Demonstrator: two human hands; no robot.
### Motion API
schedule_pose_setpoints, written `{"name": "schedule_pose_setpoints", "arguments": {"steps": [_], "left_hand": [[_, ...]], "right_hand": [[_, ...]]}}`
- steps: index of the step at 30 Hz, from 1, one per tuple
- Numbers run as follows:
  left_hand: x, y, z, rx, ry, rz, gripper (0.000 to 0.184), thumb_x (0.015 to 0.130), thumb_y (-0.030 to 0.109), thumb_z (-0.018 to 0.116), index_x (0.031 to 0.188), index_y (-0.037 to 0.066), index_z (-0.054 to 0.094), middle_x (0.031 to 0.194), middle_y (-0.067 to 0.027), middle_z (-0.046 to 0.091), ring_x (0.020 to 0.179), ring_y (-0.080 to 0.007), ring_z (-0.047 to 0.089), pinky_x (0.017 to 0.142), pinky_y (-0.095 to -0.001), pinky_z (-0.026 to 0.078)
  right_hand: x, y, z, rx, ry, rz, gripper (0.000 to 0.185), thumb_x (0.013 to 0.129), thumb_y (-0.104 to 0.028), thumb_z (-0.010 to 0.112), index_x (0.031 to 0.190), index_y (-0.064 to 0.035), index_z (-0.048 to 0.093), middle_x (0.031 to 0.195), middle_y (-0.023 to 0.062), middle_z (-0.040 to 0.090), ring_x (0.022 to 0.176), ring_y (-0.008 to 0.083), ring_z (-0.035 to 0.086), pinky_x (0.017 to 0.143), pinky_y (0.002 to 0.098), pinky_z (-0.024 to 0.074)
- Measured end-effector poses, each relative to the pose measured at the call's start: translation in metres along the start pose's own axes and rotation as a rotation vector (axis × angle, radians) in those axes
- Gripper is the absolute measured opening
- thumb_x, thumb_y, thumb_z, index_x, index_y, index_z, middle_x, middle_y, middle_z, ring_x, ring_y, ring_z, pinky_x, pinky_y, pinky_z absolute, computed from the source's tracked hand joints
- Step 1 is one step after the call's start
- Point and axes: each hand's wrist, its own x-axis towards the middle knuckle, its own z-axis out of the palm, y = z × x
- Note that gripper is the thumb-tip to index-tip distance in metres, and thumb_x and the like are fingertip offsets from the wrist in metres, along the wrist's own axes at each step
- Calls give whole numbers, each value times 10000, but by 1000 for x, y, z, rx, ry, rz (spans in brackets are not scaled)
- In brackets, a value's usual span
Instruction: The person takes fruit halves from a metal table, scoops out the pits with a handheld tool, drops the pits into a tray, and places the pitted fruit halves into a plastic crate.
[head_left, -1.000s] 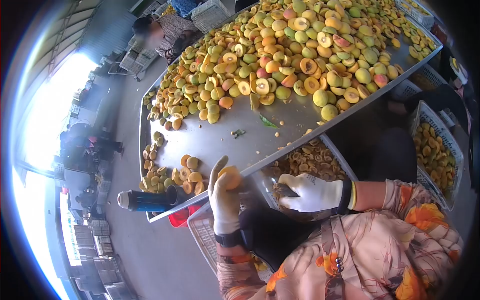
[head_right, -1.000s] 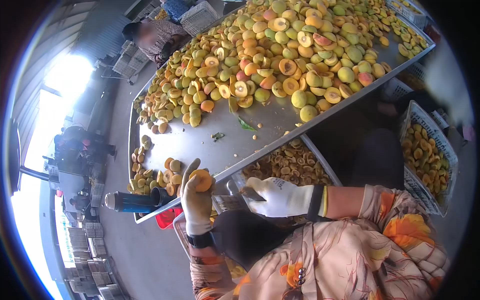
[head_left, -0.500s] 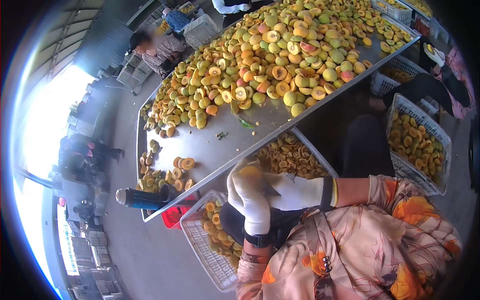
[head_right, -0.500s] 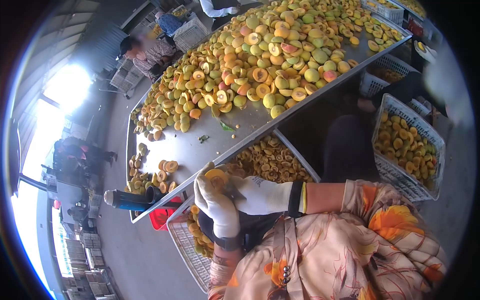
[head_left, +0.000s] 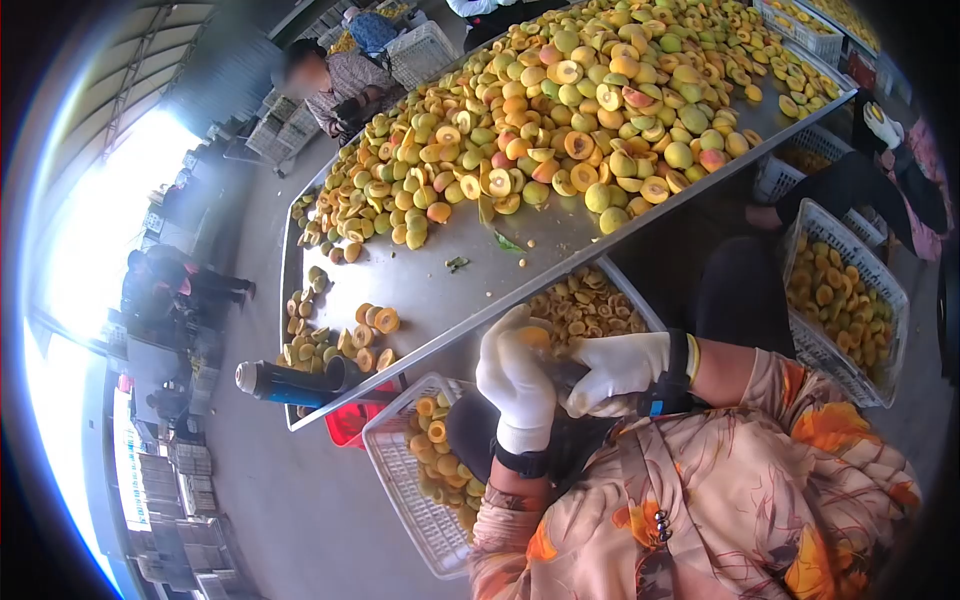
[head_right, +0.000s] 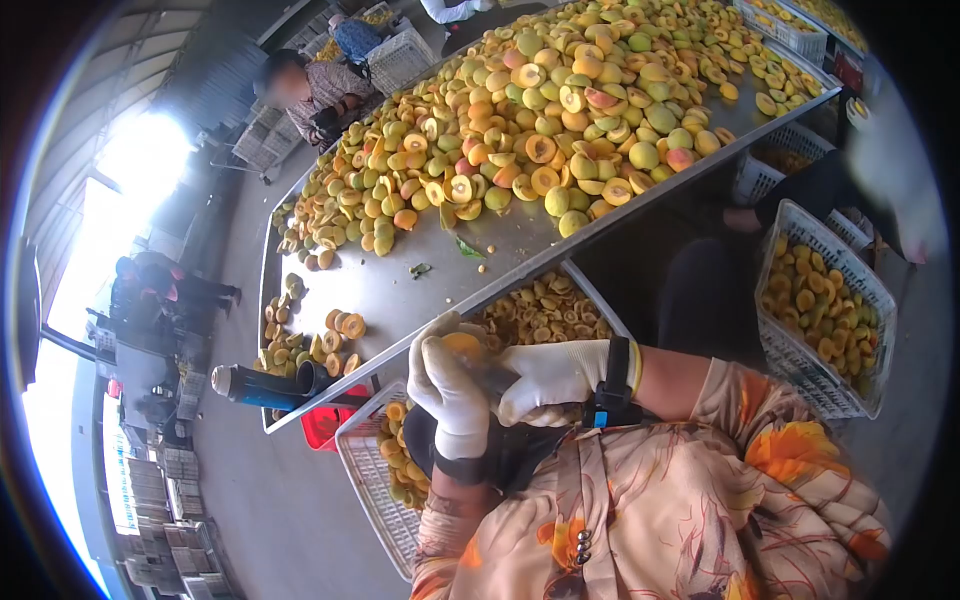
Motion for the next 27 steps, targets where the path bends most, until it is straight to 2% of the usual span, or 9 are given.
{"name": "schedule_pose_setpoints", "arguments": {"steps": [6,9,11,13,15,18,21,24,27], "left_hand": [[5,-6,-7,-433,-107,-310,542,1093,445,460,1149,-53,665,870,-138,723,768,-177,659,733,-284,519],[6,-2,-6,-323,-47,-251,536,1092,439,466,1133,-56,669,871,-134,723,760,-179,656,744,-291,522],[3,-13,-4,-163,54,-115,526,1091,430,472,1115,-54,675,870,-135,723,756,-178,654,737,-292,524],[1,-18,-5,-98,94,-62,514,1089,420,478,1101,-52,681,865,-136,723,750,-182,656,726,-296,527],[2,-18,-7,-135,90,-88,501,1087,411,485,1091,-48,686,855,-139,722,742,-190,660,712,-300,531],[-1,-30,-10,-393,27,-302,509,1105,397,434,1161,-51,670,879,-103,730,766,-146,646,723,-270,514],[1,-35,-13,-406,-30,-349,527,1103,418,436,1138,-48,681,872,-101,732,768,-151,647,737,-272,512],[0,-39,-17,-335,-46,-344,514,1101,411,446,1169,-46,671,880,-100,734,796,-154,651,744,-272,511],[-1,-36,-17,-293,-34,-217,485,1106,376,452,1221,-53,644,939,-103,731,826,-145,649,739,-269,514]], "right_hand": [[10,6,-18,480,-329,62,152,859,-142,689,849,-51,567,550,-24,437,417,73,387,400,248,271],[19,14,-18,282,-196,-11,125,878,-137,657,957,-54,607,563,-28,439,413,80,395,380,270,324],[32,21,-18,-201,68,-291,138,884,-142,655,982,-53,617,569,-25,454,425,89,417,392,269,340],[35,16,-14,-404,180,-328,146,887,-142,656,994,-50,620,574,-22,466,437,94,434,404,269,356],[29,6,-11,-334,130,-126,147,888,-137,659,994,-45,615,578,-20,476,450,96,448,415,272,372],[29,8,-19,-130,16,-11,130,882,-122,664,975,-48,611,578,-20,473,450,86,439,410,273,371],[33,16,-28,-31,-30,57,123,884,-123,661,965,-51,603,578,-22,470,451,80,432,408,269,366],[33,12,-31,-163,6,29,133,880,-130,665,962,-52,596,585,-15,485,444,84,436,401,276,365],[35,7,-38,-218,-57,86,344,851,-112,711,1170,-14,629,755,-14,600,637,83,550,566,274,442]]}}
